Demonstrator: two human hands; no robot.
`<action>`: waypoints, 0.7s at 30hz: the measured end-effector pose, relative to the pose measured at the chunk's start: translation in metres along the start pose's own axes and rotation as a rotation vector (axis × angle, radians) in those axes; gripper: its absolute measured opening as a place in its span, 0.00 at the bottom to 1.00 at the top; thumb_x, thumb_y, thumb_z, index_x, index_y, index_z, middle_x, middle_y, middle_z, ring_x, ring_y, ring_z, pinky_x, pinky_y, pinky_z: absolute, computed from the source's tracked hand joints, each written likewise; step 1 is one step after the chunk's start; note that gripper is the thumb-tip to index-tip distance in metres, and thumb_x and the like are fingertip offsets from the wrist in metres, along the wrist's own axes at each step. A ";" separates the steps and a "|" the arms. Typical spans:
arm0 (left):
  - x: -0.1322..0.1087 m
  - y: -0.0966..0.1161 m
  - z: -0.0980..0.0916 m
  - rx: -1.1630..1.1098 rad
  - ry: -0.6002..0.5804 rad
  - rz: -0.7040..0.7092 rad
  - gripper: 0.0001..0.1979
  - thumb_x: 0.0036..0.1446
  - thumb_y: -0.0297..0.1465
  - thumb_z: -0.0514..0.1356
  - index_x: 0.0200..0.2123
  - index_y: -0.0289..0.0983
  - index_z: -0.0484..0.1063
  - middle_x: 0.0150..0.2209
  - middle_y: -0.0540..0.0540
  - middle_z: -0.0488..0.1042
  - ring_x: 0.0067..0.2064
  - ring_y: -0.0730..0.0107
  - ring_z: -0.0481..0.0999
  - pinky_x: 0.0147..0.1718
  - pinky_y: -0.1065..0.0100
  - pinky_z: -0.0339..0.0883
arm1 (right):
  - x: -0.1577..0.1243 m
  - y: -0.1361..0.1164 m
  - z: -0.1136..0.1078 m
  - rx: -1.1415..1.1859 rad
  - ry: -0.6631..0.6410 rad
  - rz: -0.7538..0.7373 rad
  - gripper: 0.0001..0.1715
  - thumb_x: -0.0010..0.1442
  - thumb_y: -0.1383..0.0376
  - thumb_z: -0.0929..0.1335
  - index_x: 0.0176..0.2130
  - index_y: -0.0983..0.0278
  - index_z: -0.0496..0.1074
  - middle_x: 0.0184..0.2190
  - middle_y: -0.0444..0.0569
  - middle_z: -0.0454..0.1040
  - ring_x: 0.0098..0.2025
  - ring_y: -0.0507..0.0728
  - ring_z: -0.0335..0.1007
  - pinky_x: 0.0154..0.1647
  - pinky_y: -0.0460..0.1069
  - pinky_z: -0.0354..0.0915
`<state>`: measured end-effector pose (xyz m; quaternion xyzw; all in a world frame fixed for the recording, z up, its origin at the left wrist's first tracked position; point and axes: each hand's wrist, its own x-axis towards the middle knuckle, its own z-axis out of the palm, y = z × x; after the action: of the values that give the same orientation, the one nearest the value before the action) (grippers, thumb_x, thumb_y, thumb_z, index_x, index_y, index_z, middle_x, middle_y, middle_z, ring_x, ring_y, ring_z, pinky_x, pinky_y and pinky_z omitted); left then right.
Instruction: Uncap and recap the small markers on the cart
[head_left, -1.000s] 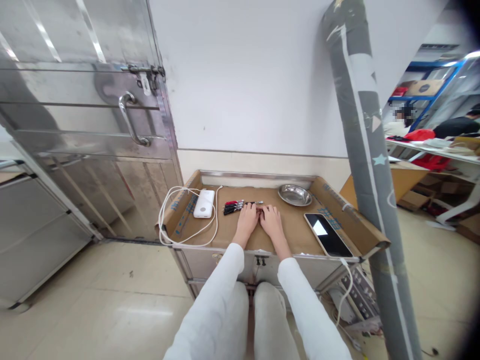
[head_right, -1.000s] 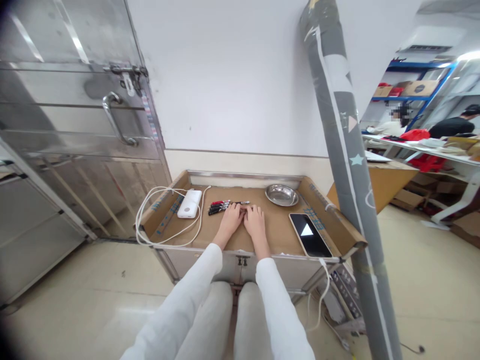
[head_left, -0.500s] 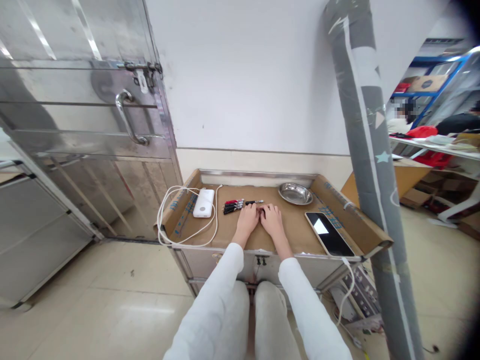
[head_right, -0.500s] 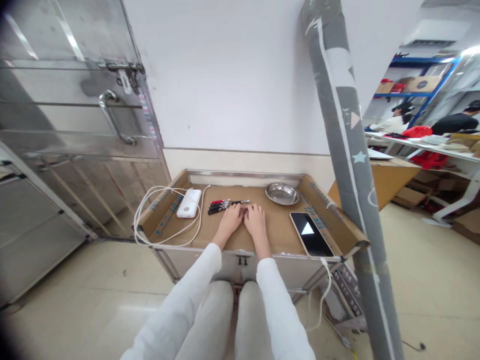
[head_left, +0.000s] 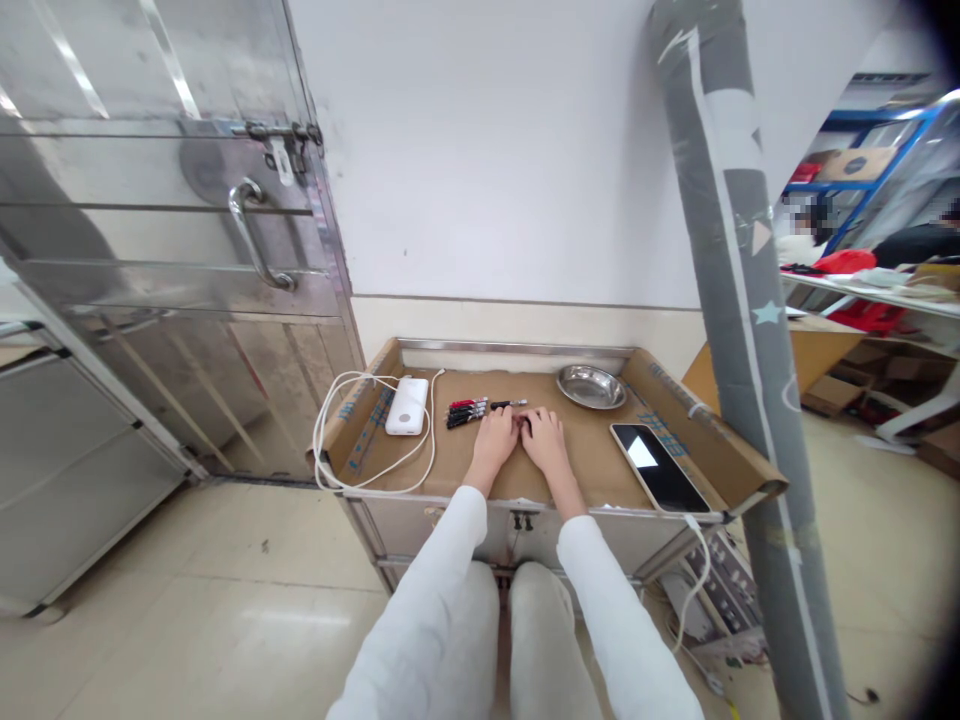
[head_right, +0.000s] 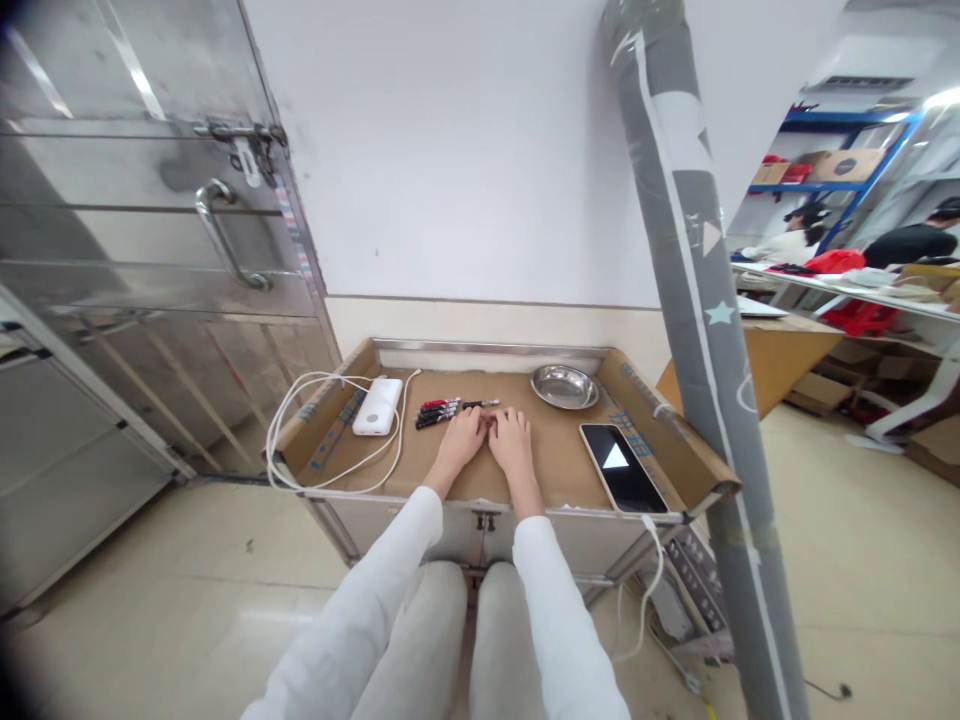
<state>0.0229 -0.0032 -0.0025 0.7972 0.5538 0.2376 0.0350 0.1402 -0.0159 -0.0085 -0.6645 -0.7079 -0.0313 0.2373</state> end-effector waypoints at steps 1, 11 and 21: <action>0.000 0.000 0.000 -0.001 -0.002 -0.003 0.09 0.63 0.28 0.48 0.43 0.34 0.65 0.43 0.40 0.72 0.47 0.62 0.72 0.46 0.63 0.62 | 0.000 0.000 0.000 0.001 -0.002 0.002 0.15 0.62 0.68 0.59 0.44 0.61 0.71 0.44 0.51 0.69 0.46 0.58 0.59 0.46 0.50 0.53; -0.001 0.002 -0.005 -0.008 -0.016 -0.007 0.08 0.63 0.28 0.48 0.42 0.35 0.65 0.43 0.40 0.72 0.47 0.62 0.72 0.46 0.63 0.62 | 0.000 0.001 0.000 -0.011 -0.001 0.000 0.15 0.62 0.68 0.59 0.44 0.61 0.71 0.45 0.51 0.69 0.46 0.58 0.60 0.46 0.50 0.53; -0.001 0.001 -0.003 -0.025 -0.005 -0.003 0.09 0.63 0.28 0.48 0.42 0.35 0.66 0.42 0.41 0.72 0.47 0.63 0.72 0.46 0.64 0.62 | 0.001 0.003 0.002 0.014 0.004 -0.006 0.15 0.62 0.68 0.59 0.44 0.61 0.71 0.44 0.52 0.69 0.46 0.58 0.59 0.46 0.50 0.53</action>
<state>0.0223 -0.0045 -0.0002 0.7965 0.5519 0.2425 0.0468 0.1422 -0.0140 -0.0105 -0.6608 -0.7095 -0.0282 0.2434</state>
